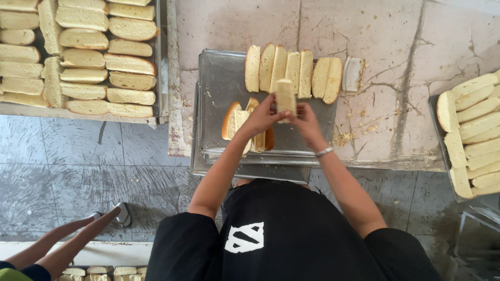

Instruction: The person arranges sliced bread on metal trays, picking up stacks of bread and placing them in rows. They also wipe crumbs from the tray surface and move the trays around the workspace.

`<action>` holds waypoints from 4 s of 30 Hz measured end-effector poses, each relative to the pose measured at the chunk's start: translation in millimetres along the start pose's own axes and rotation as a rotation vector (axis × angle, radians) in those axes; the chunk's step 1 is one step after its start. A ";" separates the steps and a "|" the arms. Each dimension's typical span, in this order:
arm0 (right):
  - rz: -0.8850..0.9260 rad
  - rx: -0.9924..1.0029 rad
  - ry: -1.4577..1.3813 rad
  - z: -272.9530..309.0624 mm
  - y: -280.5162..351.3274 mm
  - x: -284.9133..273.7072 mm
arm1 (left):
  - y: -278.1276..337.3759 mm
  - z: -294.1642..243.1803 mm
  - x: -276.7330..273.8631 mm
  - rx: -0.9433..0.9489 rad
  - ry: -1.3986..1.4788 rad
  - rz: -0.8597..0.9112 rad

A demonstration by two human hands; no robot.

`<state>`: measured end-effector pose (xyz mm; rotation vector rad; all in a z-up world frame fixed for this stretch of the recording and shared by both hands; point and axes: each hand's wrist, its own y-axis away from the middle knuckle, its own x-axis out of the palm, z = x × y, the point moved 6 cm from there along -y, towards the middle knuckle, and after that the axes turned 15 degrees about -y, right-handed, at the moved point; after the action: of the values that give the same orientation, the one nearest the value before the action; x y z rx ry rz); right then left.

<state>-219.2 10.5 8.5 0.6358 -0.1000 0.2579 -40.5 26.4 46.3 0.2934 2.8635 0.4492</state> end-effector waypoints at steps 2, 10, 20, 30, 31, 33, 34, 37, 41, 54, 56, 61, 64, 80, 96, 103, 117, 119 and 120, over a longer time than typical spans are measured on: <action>0.060 -0.093 0.012 3.0 -13.0 38.2 | -8.8 16.1 -22.1 -0.163 -0.046 -0.166; 0.025 -0.137 0.562 -53.6 -24.0 54.6 | -41.0 85.5 -160.5 -0.231 -0.399 -0.658; -0.028 -0.580 0.620 -37.0 15.0 83.4 | 68.4 72.6 -62.5 -0.368 -0.839 -0.123; 0.151 -0.132 0.129 5.2 -11.3 118.7 | 93.1 75.6 -158.5 -0.396 -0.049 -0.350; 0.157 -0.206 0.182 23.7 -21.2 129.7 | 86.6 73.9 -188.0 -0.336 -0.078 -0.429; 0.123 -0.245 0.347 49.9 -51.9 158.6 | 62.7 74.1 -237.9 -0.228 -0.174 -0.560; 0.084 -0.210 0.460 56.4 -74.0 176.7 | 46.5 76.0 -254.7 -0.180 -0.242 -0.610; 0.115 -0.664 0.561 85.2 -120.8 244.6 | 0.2 91.9 -272.7 -0.127 -0.354 -0.662; 0.009 -0.322 0.501 63.4 -170.3 266.5 | -24.2 108.3 -271.4 -0.121 -0.381 -0.709; 0.132 -0.842 1.309 58.7 -122.1 230.7 | -39.4 64.3 -240.8 -0.095 -0.637 -0.743; 0.255 -0.875 1.300 52.5 -111.9 239.1 | -36.9 64.8 -246.1 -0.159 -0.697 -0.802; 0.228 -0.759 1.396 31.5 -113.8 232.5 | -40.6 72.7 -260.7 -0.171 -0.595 -0.844; 0.050 -0.831 1.289 31.1 -125.3 217.9 | -40.7 80.9 -261.4 -0.273 -0.364 -0.798; 0.133 -0.633 1.519 27.4 -127.8 203.5 | -48.6 110.1 -249.4 -0.076 -0.546 -0.882; 0.165 -0.603 1.475 25.4 -103.1 197.0 | -1.2 53.9 -230.7 0.127 -0.759 -1.094; -0.263 -0.604 0.799 -28.1 -13.8 93.2 | 79.9 57.9 -49.6 -0.219 -0.507 -0.260; -0.423 -0.337 0.593 -42.9 36.4 -20.7 | 80.7 47.0 3.2 -0.194 -0.809 -0.304; -0.600 -0.508 0.696 -17.1 56.1 -52.0 | 74.0 51.6 9.2 -0.035 -0.633 -0.390; -0.611 -0.510 0.671 -10.3 57.7 -63.5 | 66.4 58.7 23.1 -0.084 -0.450 -0.310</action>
<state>-295.7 48.1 22.5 0.0303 0.6501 -0.1570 -37.0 109.9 8.9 -0.0620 2.3863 0.3827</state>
